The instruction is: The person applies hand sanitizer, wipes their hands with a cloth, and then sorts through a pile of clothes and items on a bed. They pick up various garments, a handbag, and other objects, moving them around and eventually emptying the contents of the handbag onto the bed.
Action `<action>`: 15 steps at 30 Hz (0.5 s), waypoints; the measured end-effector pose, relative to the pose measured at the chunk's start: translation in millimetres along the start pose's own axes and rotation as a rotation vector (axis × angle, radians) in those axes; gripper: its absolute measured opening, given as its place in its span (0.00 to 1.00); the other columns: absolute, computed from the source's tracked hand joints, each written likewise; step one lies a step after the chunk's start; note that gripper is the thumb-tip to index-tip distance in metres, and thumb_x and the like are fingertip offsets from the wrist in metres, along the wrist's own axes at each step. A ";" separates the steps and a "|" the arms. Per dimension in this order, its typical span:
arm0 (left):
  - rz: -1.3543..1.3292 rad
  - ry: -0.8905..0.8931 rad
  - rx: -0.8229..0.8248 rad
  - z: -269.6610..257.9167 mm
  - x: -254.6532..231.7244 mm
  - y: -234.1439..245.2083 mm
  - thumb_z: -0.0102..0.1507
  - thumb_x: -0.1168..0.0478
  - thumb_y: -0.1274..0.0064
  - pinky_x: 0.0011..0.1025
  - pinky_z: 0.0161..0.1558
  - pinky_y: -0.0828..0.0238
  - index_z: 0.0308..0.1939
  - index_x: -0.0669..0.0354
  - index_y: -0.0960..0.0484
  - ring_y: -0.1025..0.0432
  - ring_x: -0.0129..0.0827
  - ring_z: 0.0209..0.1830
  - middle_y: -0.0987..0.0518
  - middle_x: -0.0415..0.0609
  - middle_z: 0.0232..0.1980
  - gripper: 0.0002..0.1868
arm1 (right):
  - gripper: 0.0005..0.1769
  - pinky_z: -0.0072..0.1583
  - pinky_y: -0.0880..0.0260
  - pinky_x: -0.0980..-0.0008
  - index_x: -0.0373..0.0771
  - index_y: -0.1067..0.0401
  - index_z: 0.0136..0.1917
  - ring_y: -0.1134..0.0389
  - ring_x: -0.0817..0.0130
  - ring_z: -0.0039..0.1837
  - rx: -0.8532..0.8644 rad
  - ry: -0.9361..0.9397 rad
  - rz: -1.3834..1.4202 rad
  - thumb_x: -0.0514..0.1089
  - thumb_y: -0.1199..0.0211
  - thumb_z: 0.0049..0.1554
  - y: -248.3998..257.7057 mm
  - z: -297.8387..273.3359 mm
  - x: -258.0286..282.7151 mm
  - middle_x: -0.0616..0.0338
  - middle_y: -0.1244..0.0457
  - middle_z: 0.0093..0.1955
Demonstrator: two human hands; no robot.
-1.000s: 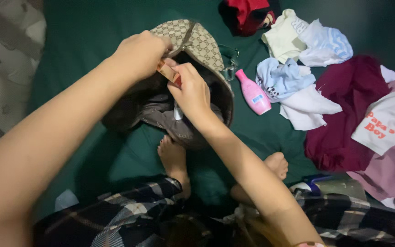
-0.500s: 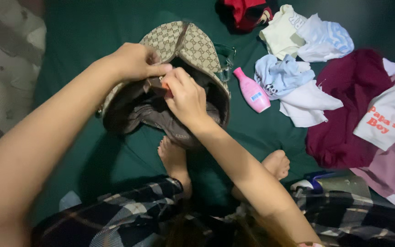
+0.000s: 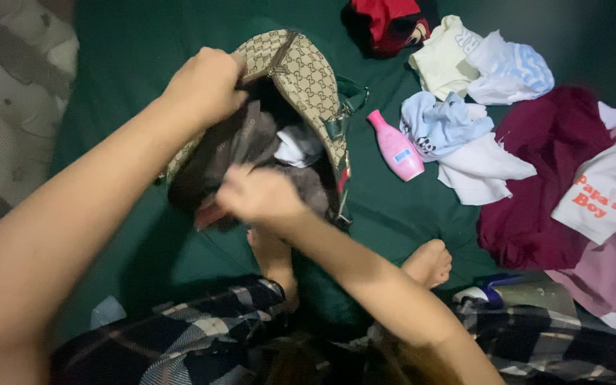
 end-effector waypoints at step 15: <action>0.209 -0.237 -0.392 -18.9 -14.7 49.0 0.62 0.61 0.37 0.46 0.39 0.26 0.49 0.48 0.13 0.22 0.50 0.42 0.19 0.53 0.45 0.11 | 0.21 0.51 0.28 0.50 0.41 0.26 0.59 0.28 0.46 0.52 0.111 -0.540 -0.002 0.37 0.37 0.51 114.2 7.9 -93.6 0.47 0.31 0.50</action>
Point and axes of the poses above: each hand's wrist, its own z-axis towards the middle knuckle, its own y-axis out of the back of the hand, x = y × z, the point moved 5 cm from there along z, towards the middle knuckle
